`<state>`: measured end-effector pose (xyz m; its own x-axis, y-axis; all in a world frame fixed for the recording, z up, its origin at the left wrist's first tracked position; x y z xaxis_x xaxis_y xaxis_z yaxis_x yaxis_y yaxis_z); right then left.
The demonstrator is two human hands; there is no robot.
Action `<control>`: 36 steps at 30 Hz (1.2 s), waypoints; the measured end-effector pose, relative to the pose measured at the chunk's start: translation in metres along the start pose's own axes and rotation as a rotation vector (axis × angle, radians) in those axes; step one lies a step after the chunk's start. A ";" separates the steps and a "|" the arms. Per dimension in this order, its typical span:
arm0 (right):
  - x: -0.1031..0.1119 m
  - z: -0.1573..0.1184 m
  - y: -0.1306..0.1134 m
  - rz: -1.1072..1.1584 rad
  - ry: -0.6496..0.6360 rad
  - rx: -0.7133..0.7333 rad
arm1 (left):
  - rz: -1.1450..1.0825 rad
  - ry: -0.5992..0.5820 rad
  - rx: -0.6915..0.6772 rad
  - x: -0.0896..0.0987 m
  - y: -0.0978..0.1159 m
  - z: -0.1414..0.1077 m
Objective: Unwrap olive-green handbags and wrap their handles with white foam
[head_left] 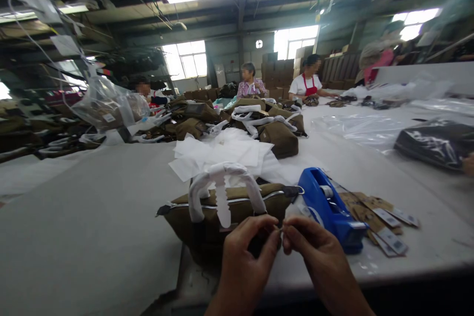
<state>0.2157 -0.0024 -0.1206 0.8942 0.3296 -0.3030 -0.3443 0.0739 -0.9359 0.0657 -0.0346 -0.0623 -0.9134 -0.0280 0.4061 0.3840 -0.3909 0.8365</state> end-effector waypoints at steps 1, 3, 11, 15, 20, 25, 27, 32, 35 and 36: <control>-0.001 0.000 -0.001 -0.018 -0.007 0.008 | 0.003 0.005 -0.004 0.000 0.000 0.000; -0.003 0.001 -0.005 -0.073 -0.014 0.030 | 0.006 0.007 -0.002 0.001 0.001 -0.001; -0.004 0.002 -0.014 -0.314 -0.023 0.084 | 0.017 0.017 -0.031 0.002 0.001 0.000; -0.005 0.000 -0.016 -0.423 -0.011 0.151 | -0.012 0.052 -0.015 0.002 -0.002 -0.001; -0.009 -0.004 -0.017 -0.511 0.045 0.247 | -0.019 0.083 0.038 0.000 -0.007 -0.007; -0.011 -0.003 -0.016 -0.515 0.052 0.250 | -0.005 0.116 0.022 -0.003 -0.004 -0.009; -0.012 -0.005 -0.018 -0.539 0.048 0.262 | -0.002 0.127 0.014 -0.004 -0.004 -0.010; -0.017 -0.012 -0.020 -0.597 0.052 0.306 | 0.009 0.181 0.015 0.000 -0.009 -0.013; -0.017 -0.016 -0.015 -0.583 0.057 0.298 | 0.024 0.172 0.035 0.001 -0.009 -0.012; -0.016 -0.016 -0.012 -0.567 0.058 0.289 | 0.027 0.161 0.035 0.001 -0.008 -0.011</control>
<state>0.2099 -0.0238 -0.1070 0.9712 0.1142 0.2089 0.1313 0.4754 -0.8699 0.0599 -0.0418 -0.0730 -0.9116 -0.1864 0.3663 0.4102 -0.3555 0.8399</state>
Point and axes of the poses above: each hand's wrist, its own z-axis towards the middle knuckle, its own x-axis out of the back of the hand, y = z × x, the point moved 6 cm from there along z, towards the middle knuckle, and after that the axes turned 12 degrees about -y, right-handed, at the moved point
